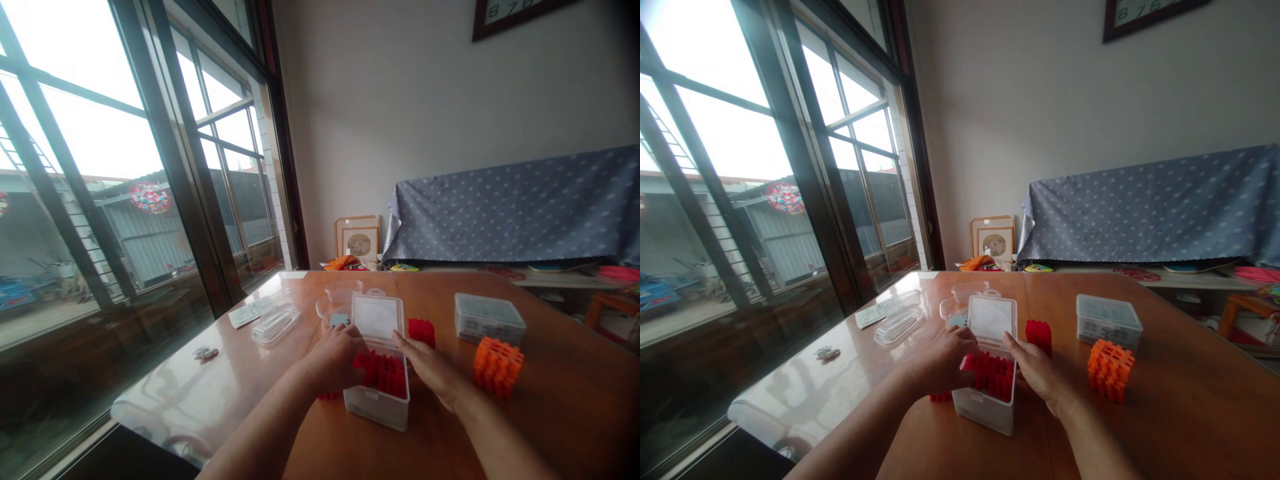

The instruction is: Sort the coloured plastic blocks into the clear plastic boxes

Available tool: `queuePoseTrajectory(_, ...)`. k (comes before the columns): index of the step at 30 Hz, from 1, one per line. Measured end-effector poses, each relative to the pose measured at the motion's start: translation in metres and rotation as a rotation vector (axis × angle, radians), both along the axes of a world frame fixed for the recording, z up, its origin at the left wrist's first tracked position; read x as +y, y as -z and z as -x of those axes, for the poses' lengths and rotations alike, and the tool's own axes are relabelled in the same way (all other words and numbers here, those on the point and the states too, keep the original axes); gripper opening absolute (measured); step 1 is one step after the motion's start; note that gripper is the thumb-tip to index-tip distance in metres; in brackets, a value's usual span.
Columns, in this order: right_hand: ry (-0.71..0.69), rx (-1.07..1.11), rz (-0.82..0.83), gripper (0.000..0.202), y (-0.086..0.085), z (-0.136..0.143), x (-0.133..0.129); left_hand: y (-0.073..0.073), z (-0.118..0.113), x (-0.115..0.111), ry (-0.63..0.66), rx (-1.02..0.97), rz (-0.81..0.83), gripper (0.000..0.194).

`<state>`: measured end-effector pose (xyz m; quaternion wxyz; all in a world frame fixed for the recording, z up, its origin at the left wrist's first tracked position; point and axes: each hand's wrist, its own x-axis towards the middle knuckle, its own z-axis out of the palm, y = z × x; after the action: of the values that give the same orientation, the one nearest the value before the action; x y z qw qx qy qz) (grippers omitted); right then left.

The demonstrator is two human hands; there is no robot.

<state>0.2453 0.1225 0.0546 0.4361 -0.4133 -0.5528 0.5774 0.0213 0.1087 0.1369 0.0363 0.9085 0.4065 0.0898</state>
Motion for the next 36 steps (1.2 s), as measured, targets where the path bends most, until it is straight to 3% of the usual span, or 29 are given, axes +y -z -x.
queuePoseTrajectory(14,0.027,-0.003,-0.002,0.062,0.001,0.000,0.001,-0.004,-0.001,-0.001,-0.070,0.029,0.013,0.020)
queuePoseTrajectory(23,-0.073,0.058,-0.053,0.061,0.000,0.001,-0.001,0.001,-0.004,-0.001,-0.048,0.024,-0.008,0.026)
queuePoseTrajectory(36,0.028,0.067,0.028,0.069,-0.009,0.009,-0.007,0.001,-0.006,-0.002,-0.056,0.068,-0.047,0.011)
